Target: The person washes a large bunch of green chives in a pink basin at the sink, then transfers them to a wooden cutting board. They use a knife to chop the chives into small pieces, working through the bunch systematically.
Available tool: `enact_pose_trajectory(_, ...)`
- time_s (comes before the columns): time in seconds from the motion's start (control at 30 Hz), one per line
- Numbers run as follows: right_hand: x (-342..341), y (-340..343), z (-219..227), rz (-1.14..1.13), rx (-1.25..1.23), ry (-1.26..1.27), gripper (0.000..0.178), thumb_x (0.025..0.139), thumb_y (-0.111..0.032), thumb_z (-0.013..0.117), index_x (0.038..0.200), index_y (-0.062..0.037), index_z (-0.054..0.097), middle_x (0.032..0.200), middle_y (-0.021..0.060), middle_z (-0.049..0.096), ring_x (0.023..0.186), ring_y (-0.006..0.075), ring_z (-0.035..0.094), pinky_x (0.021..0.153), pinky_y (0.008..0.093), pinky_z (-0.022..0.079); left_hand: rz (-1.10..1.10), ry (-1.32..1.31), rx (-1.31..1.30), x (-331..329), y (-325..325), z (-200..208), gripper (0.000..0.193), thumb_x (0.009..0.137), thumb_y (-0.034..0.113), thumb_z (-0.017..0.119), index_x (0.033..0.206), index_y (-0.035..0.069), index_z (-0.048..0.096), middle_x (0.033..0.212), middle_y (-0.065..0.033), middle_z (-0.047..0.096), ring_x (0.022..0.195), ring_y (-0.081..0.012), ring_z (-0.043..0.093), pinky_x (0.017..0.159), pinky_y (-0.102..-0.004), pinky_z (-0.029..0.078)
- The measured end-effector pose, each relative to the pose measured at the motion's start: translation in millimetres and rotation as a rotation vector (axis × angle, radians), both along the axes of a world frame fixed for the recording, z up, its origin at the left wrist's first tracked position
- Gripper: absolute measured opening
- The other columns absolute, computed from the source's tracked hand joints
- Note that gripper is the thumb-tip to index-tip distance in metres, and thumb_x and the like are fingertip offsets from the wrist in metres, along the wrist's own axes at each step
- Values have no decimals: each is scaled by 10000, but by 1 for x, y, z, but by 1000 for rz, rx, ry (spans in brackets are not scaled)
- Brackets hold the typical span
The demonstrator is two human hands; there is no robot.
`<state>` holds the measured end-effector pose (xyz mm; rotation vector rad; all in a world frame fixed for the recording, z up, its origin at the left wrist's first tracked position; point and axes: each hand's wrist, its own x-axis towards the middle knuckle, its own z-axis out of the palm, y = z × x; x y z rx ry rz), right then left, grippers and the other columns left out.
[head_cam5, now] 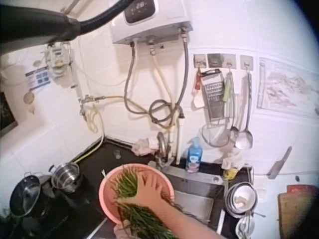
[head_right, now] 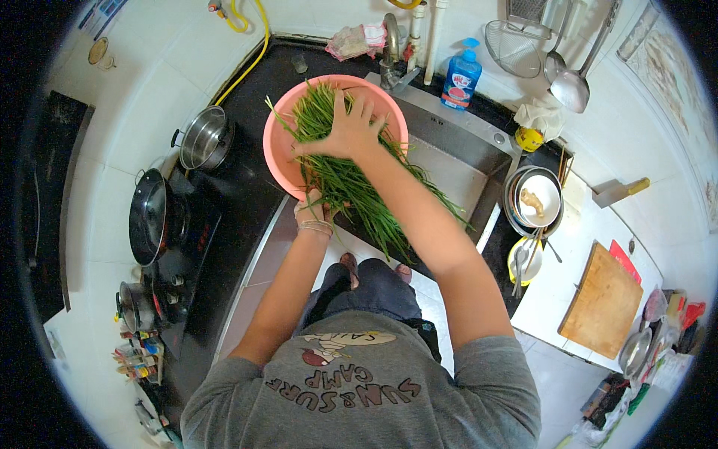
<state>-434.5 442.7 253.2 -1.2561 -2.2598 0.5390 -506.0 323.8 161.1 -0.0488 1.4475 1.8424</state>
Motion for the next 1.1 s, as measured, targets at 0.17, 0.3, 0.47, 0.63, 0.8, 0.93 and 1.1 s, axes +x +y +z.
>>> enact_pose_trajectory(0.17,-5,-23,-4,-131,-187,-23,1506,352,-768,725,1447,-168,-118,1453,329,-49,1341,508,48,955,722,160,-15,279,139,0,-3,14,115,777,50,574,849,82,490,638,12,469,481,-103,457,443,-262,407)
enact_pose_trajectory(0.3,-4,-23,4,-195,-160,240,1533,344,-697,785,1440,-123,-120,1419,386,-15,1323,517,136,936,690,263,-9,572,304,-4,0,24,105,772,-25,551,834,38,494,629,8,480,460,-85,429,417,-234,368)
enact_pose_trajectory(0.47,0,-18,18,-187,-84,370,1546,344,-663,805,1423,-15,-93,1368,424,140,1240,519,322,992,531,339,17,789,325,1,-2,43,113,769,-17,590,836,21,506,621,3,495,462,-80,436,409,-232,347)
enact_pose_trajectory(0.63,1,-17,24,-115,34,547,1508,380,-658,798,1417,22,-60,1331,421,240,1233,530,315,1022,505,314,74,1088,438,-10,3,44,149,762,-38,605,869,23,522,669,5,513,498,-63,432,420,-214,334)
enact_pose_trajectory(0.8,5,-17,32,-93,125,768,1499,374,-604,826,1423,1,-56,1345,404,232,1234,510,328,982,538,331,-23,1051,447,-2,-8,68,203,785,-26,594,979,-22,534,835,-42,575,640,-89,504,553,-216,408)
enact_pose_trajectory(0.93,11,-17,43,-66,206,916,1496,375,-549,852,1405,55,-48,1361,354,245,1241,473,328,1018,488,311,-38,1099,533,2,-8,82,220,786,-14,602,996,-26,538,845,-37,576,642,-86,501,550,-210,403)
enact_pose_trajectory(1.1,21,-19,54,-67,188,993,1508,368,-533,866,1397,85,-48,1380,320,246,1263,446,311,1048,456,286,-67,1168,545,7,-8,95,225,788,-9,601,1004,-28,542,830,-27,567,631,-81,491,542,-207,393)
